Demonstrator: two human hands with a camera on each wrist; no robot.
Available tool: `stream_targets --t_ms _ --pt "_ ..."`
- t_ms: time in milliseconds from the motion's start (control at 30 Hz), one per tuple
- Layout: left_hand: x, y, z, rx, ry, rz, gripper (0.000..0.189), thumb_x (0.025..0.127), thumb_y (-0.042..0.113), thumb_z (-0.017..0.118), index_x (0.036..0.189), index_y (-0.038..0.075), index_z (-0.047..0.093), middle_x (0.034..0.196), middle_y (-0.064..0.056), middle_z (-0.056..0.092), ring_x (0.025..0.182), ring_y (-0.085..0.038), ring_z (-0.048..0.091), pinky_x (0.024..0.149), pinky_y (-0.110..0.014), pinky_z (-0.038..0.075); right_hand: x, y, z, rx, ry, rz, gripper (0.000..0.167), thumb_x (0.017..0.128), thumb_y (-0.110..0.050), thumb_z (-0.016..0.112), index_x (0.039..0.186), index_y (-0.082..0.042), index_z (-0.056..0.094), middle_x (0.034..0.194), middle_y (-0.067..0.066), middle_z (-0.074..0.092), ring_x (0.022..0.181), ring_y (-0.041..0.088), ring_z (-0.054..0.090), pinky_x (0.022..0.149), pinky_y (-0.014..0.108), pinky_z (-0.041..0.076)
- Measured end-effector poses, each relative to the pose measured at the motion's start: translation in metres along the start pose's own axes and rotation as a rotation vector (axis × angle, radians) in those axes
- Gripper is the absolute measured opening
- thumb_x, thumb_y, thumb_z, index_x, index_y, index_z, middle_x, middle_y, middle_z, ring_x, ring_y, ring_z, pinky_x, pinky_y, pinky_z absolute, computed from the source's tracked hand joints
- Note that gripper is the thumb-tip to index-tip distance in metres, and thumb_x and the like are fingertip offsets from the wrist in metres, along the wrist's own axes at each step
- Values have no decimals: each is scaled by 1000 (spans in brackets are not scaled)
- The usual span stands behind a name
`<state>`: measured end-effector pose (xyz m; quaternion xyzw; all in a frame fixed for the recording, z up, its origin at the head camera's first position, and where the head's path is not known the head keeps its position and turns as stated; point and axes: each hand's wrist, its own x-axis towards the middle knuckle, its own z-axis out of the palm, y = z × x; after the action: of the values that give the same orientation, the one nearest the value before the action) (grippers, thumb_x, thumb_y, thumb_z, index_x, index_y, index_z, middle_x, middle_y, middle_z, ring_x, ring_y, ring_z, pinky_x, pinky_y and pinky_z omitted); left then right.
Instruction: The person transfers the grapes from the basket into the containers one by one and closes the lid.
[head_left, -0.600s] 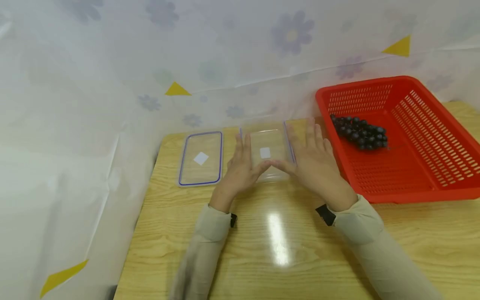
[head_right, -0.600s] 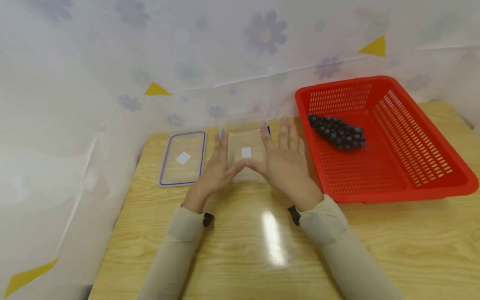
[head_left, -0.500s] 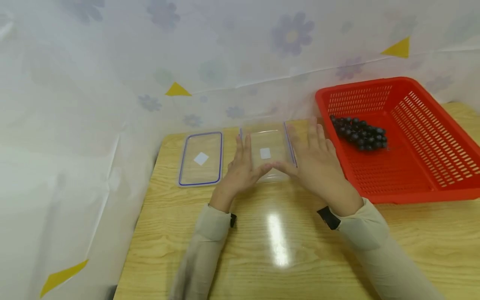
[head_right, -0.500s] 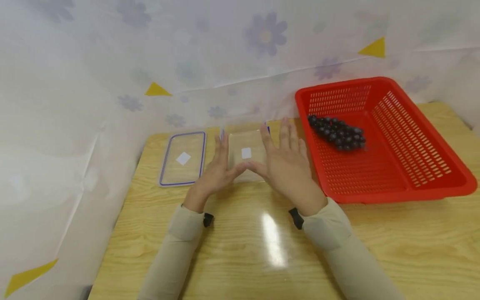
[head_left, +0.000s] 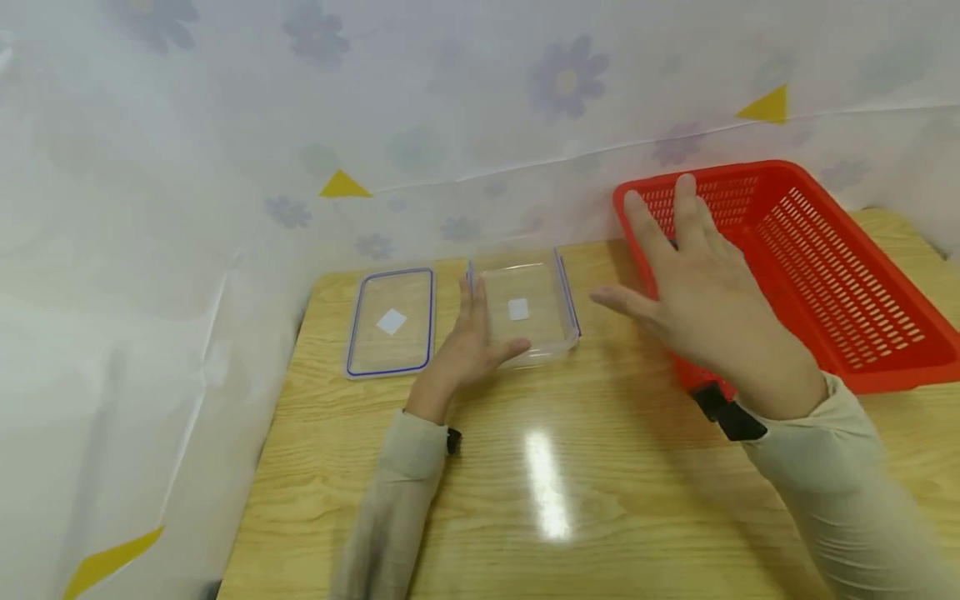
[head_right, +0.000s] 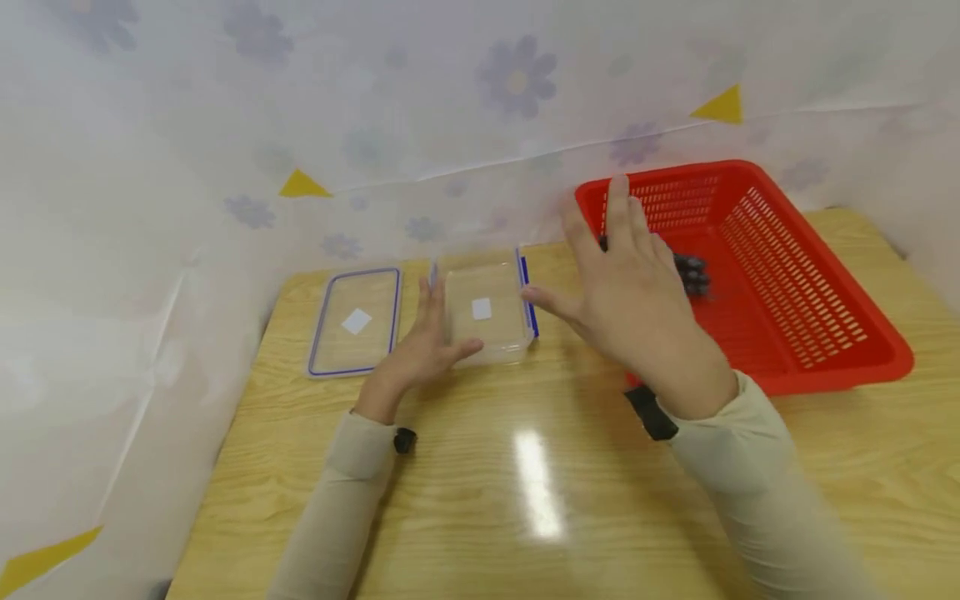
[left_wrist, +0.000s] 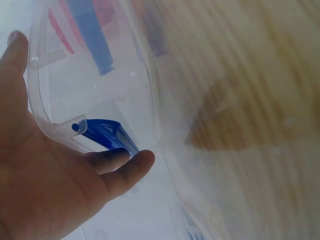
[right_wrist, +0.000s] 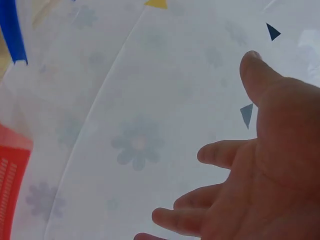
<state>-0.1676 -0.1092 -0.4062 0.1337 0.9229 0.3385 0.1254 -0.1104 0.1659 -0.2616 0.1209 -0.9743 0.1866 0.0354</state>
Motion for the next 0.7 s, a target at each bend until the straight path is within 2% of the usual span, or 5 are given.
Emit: stream_targets --t_ms 200,333,533,633,700 --pt "2 -3 1 -4 8 3 119 91 56 69 156 23 -26 156 2 -38 151 -35 1 118 -50 18 20 35 -25 22 81 6 87 101 -56 52 163 -10 11 165 27 -3 147 54 8 109 75 11" --pt "2 -4 0 14 8 -13 121 91 59 68 155 20 -26 156 4 -38 151 -33 0 118 -49 17 34 63 -36 86 75 -26 79 103 -47 53 163 -11 14 166 23 6 149 49 9 114 70 8" --pt "1 -4 -2 98 4 -42 121 90 68 61 154 16 -27 157 2 -37 149 -41 17 108 -51 40 55 105 -37 194 28 -29 71 105 -36 52 164 -14 17 167 19 12 150 45 7 114 70 5" --pt "1 -4 -2 154 9 -43 120 90 70 58 155 13 -25 159 -4 -34 151 -38 8 109 -53 39 65 126 -32 200 -13 -1 73 106 -37 51 164 -12 15 167 21 8 150 47 4 113 71 3" --pt "1 -3 -2 187 13 -43 120 91 71 57 155 10 -24 160 -6 -33 152 -31 -8 115 -54 28 70 140 -28 176 -46 4 75 106 -38 51 163 -9 13 166 25 5 149 49 2 113 71 3"
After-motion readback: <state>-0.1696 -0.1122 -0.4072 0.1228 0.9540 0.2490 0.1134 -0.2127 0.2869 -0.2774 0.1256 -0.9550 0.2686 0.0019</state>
